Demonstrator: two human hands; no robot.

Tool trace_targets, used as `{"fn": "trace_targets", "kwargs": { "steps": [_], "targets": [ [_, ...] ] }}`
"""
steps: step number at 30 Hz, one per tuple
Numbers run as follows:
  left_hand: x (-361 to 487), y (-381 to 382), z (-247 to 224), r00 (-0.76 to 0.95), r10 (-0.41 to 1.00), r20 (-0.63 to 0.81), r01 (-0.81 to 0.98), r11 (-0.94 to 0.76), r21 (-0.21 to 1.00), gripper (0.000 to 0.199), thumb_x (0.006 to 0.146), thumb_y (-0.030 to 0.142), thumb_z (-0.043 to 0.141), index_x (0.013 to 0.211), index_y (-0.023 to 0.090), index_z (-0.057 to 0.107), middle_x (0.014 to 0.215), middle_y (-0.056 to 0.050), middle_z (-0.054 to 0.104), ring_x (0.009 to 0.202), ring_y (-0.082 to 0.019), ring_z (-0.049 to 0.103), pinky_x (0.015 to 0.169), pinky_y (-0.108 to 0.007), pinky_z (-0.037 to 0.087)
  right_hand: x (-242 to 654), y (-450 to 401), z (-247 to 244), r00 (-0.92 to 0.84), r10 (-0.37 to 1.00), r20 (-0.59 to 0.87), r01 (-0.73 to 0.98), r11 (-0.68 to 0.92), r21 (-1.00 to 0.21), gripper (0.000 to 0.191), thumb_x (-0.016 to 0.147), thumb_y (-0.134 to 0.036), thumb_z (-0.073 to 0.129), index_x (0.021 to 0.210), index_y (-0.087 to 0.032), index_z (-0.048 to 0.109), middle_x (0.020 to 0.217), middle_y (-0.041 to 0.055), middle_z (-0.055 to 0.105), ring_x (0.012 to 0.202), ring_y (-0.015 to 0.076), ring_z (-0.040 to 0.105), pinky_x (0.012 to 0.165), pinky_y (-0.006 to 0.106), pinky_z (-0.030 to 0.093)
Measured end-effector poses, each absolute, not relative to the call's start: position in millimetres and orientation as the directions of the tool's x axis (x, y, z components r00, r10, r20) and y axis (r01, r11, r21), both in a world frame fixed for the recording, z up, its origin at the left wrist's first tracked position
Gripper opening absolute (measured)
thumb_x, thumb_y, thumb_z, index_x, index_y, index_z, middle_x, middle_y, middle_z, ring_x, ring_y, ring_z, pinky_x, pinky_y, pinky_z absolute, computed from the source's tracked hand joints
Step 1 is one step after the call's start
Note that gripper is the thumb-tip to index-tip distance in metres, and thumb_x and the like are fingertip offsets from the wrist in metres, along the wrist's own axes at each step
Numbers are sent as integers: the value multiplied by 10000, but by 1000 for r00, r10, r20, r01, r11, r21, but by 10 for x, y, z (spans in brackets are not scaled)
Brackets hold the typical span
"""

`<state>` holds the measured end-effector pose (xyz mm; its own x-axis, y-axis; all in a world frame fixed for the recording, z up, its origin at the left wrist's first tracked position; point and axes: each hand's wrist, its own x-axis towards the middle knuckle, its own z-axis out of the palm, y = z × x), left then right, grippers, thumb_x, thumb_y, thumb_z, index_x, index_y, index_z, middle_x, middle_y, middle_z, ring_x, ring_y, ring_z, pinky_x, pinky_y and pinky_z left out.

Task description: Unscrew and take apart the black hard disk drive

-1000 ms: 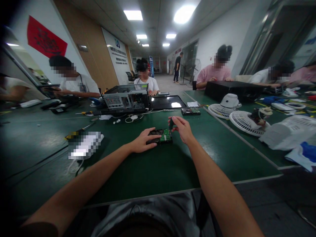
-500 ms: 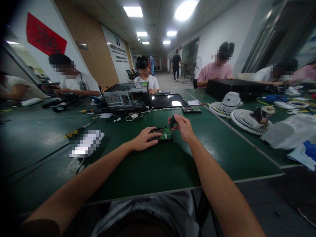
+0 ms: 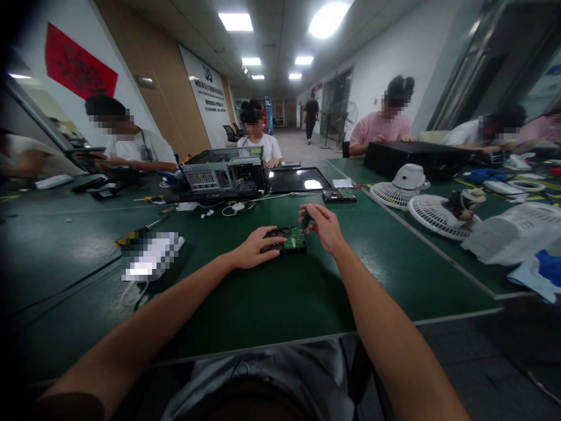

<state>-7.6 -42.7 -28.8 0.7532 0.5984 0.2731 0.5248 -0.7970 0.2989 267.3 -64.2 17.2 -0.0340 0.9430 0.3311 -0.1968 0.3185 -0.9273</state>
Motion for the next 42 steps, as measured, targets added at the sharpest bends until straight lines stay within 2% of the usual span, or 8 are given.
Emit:
{"fn": "trace_targets", "kwargs": {
  "steps": [4,11,28,34,42],
  "targets": [
    [-76,-432,-285,749,602,276,527,-794,302,479,1007,539,549,1468,408,551,1633,-59,318,1452,-363,360,1205,-599,292,2666,-632,158,-44,945,324,-234,305,-923,339,856,-546,733,1011,-246,762,1038,72,755,891,210,702,554,267,507],
    [-81,-446,-261,748,610,263,531,-787,314,487,1010,551,533,1478,417,538,1635,-58,316,1455,-375,353,1198,-620,297,2684,-596,138,-66,957,281,-284,252,-925,434,914,-593,598,1021,-201,750,1061,113,771,922,249,728,591,310,544],
    [-73,-414,-313,745,603,286,526,-794,306,480,1003,541,558,1467,421,551,1631,-55,332,1464,-362,351,1203,-602,299,2709,-606,149,-26,939,344,-145,337,-930,345,891,-543,667,1082,-272,762,1066,63,753,888,206,671,549,274,480],
    [-81,-408,-306,756,599,263,528,-796,296,495,1013,560,527,1491,430,517,1637,-58,299,1475,-363,327,1207,-605,283,2692,-625,160,-36,935,352,-182,340,-923,295,869,-515,709,996,-255,762,1133,71,751,927,218,690,541,268,482],
    [-80,-440,-268,754,603,260,531,-793,299,489,1016,558,523,1484,416,528,1631,-57,304,1474,-354,323,1210,-591,284,2688,-615,146,-30,953,303,-225,289,-931,360,852,-559,718,1015,-238,719,1032,81,777,901,236,732,551,276,505]
  ]
}}
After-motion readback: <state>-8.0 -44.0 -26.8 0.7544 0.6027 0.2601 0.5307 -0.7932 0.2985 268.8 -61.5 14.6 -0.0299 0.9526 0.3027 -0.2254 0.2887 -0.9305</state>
